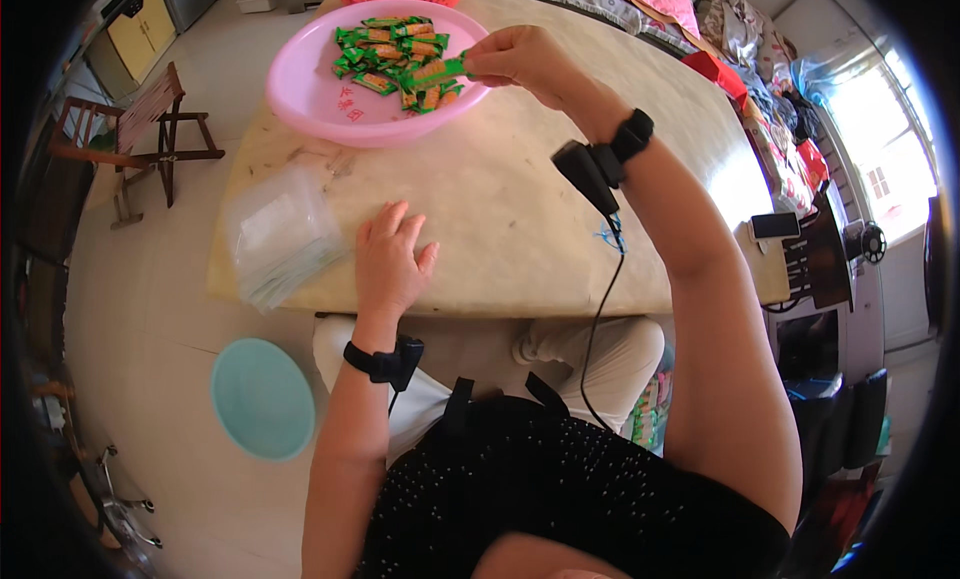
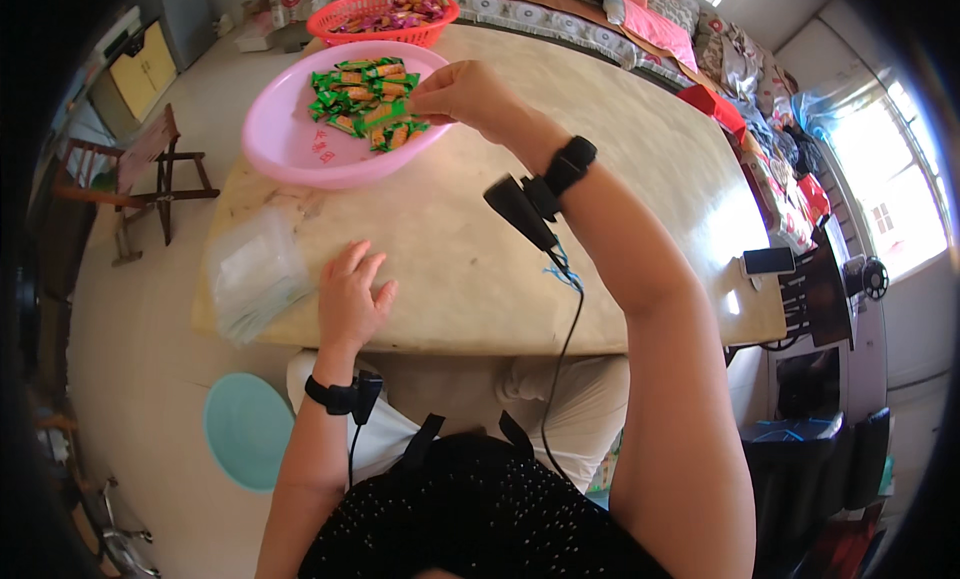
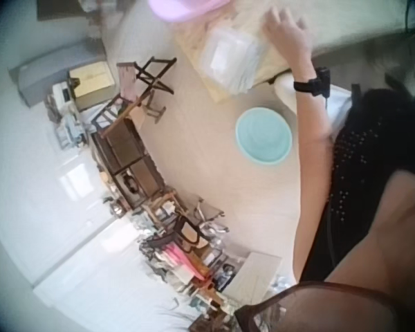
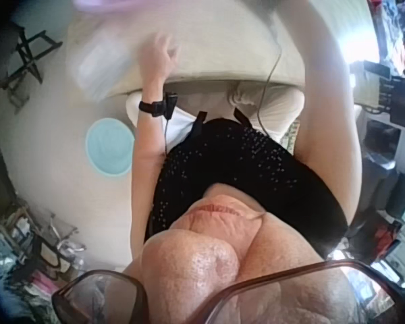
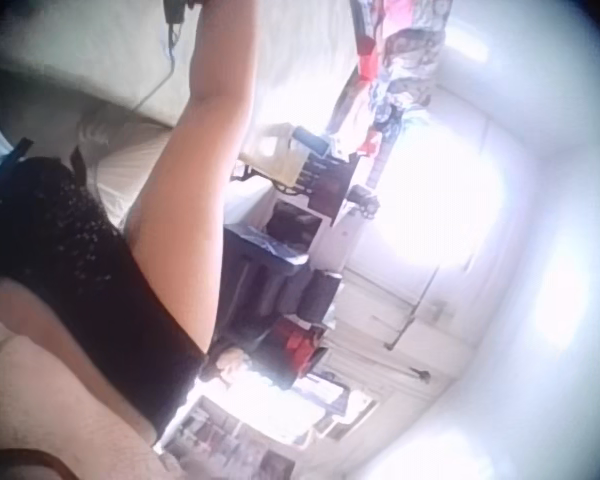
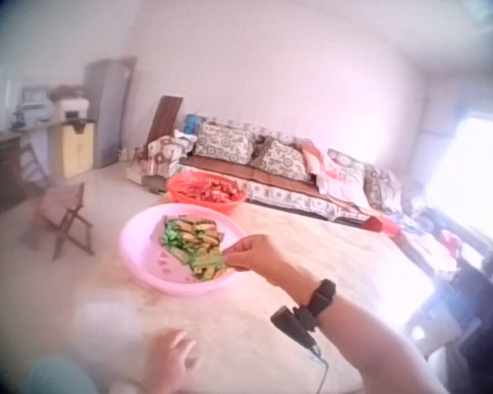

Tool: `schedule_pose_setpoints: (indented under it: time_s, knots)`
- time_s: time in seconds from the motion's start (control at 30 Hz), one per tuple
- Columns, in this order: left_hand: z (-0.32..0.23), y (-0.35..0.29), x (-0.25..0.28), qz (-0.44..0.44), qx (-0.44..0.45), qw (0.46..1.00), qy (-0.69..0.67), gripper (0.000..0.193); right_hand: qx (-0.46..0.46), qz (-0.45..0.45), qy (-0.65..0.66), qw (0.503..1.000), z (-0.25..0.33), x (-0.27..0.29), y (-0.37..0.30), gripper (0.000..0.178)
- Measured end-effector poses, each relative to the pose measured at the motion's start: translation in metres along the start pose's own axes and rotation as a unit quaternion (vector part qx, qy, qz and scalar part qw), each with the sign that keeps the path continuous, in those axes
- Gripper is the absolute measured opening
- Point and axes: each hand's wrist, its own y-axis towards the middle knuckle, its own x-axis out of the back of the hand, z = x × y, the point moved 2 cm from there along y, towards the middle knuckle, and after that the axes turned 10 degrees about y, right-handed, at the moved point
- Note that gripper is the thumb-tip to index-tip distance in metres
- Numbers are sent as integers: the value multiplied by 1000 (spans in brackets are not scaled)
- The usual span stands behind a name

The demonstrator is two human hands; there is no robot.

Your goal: The person picks up individual green packaged snack bars from a bowl on the table, aligns four of them side-by-side on the tabletop, and then places them into a clear plastic bag one by one, sealing the bag at the end.

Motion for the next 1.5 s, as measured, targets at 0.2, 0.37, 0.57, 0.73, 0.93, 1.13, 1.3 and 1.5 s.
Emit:
schedule_pose_setpoints:
  time_s: [0.2,0.37,0.57,0.73,0.93,1.13,1.3,1.5]
  knots:
    - [2,0,-5,-3,-8,1000,24,32,-68,45,47,996,-56,-2,-69,7]
    - [7,1,-5,41,18,999,-11,32,-149,37,67,986,-128,-24,-75,11]
    - [-14,-1,7,34,-127,991,30,43,-63,-8,-81,995,-136,-49,-54,10]
    - [-10,-2,6,111,-126,984,57,52,147,-73,-223,961,-82,-44,-30,12]
    - [-12,2,12,82,-107,991,-23,59,230,-55,-327,915,-51,-24,35,19]
    - [-9,5,15,81,-66,993,-61,59,98,100,-421,896,-93,-16,107,31]
    - [-3,5,15,81,-50,994,-61,55,29,189,-480,856,-97,-30,123,40]
    - [-6,7,15,92,-40,993,-60,51,23,274,-555,785,-105,-29,138,37]
